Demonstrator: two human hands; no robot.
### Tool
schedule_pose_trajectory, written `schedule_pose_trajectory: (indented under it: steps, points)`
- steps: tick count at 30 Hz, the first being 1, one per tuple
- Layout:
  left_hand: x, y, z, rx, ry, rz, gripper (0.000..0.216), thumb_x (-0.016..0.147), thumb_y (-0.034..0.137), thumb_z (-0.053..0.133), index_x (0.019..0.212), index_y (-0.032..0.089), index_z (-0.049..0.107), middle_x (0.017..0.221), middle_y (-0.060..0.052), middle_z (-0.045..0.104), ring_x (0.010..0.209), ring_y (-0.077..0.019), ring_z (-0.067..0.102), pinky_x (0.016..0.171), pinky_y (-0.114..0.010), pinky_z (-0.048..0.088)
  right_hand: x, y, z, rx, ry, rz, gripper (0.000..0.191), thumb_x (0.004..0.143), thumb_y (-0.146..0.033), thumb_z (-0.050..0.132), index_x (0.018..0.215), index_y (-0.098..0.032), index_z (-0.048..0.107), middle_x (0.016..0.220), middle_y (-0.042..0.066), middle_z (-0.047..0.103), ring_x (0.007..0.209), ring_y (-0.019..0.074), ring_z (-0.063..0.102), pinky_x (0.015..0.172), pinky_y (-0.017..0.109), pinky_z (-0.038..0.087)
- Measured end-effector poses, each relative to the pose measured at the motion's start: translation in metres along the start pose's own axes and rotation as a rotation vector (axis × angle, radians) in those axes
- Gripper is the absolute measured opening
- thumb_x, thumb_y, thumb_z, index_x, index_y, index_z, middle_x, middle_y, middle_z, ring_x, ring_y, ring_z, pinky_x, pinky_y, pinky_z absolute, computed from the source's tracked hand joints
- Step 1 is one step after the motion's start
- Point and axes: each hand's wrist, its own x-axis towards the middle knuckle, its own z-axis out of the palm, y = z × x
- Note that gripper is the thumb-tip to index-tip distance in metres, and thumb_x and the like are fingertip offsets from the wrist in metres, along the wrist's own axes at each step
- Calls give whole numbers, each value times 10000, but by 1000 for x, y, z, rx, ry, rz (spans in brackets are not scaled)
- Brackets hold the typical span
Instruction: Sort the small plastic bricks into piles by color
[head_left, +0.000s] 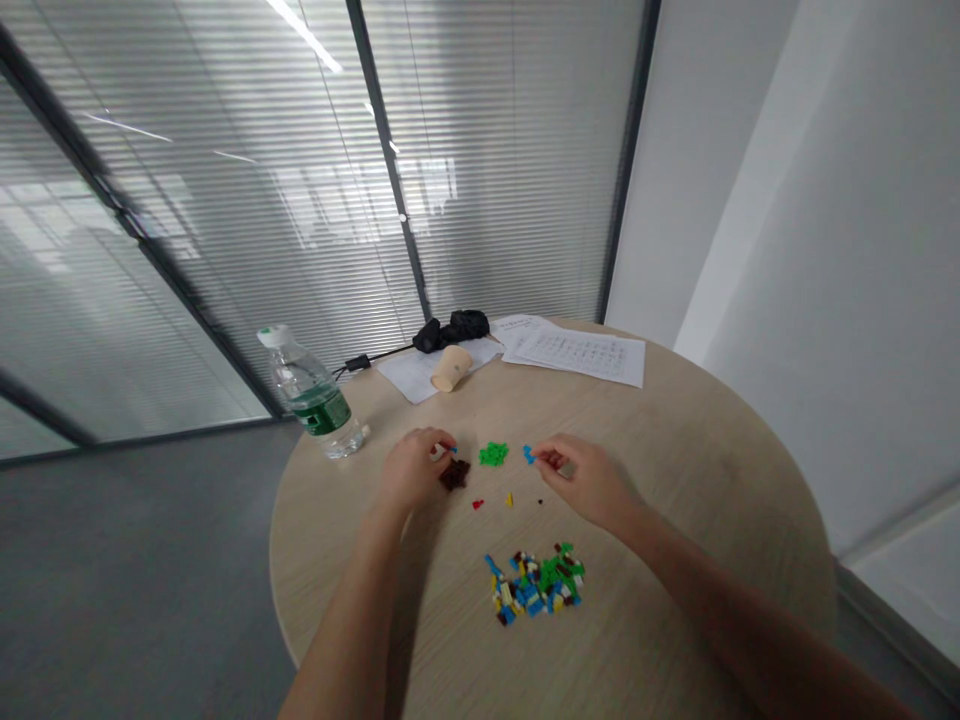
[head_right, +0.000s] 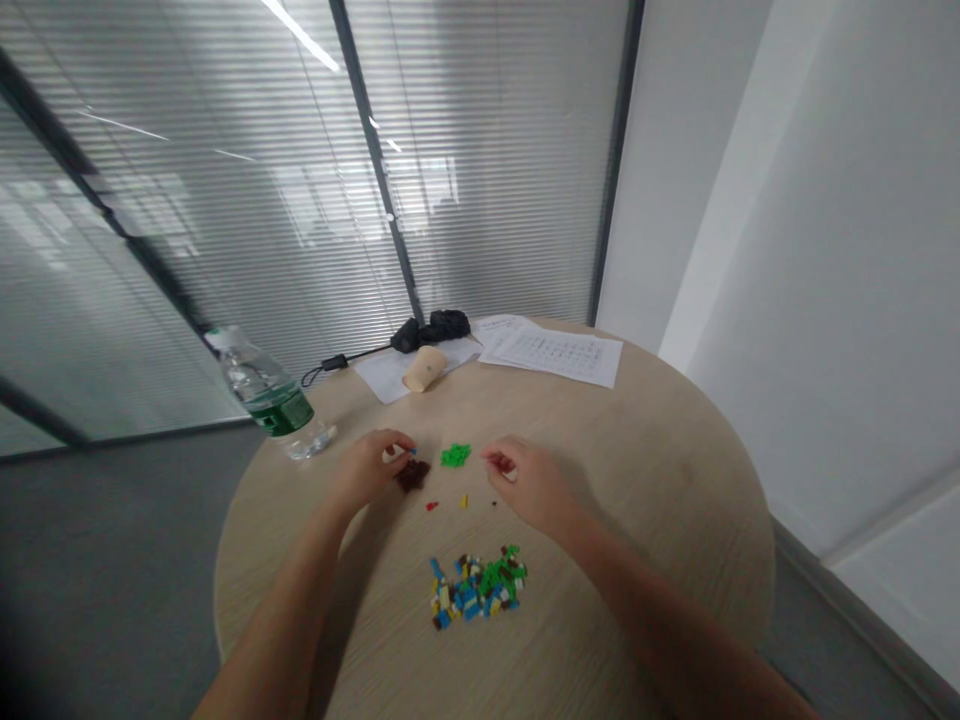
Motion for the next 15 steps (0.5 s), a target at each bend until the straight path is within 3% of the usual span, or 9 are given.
schedule_pose_trajectory:
  steps: [7, 15]
  points:
    - [0, 12, 9, -80, 2, 112, 147, 793, 189, 540, 868, 185, 666, 858, -43, 654, 847, -186, 587, 746, -288, 454, 4, -1, -9, -81, -37, 62, 123, 789, -151, 547, 847, -191, 647, 832, 34, 692, 718, 138, 614, 671, 246, 476]
    - [9, 55, 41, -93, 4, 312, 118, 809, 179, 577, 863, 199, 679, 869, -33, 681, 866, -176, 566, 776, -278, 436, 9, 15, -12, -160, -16, 135, 112, 801, -209, 558, 832, -190, 664, 840, 44, 701, 743, 152, 622, 662, 247, 466]
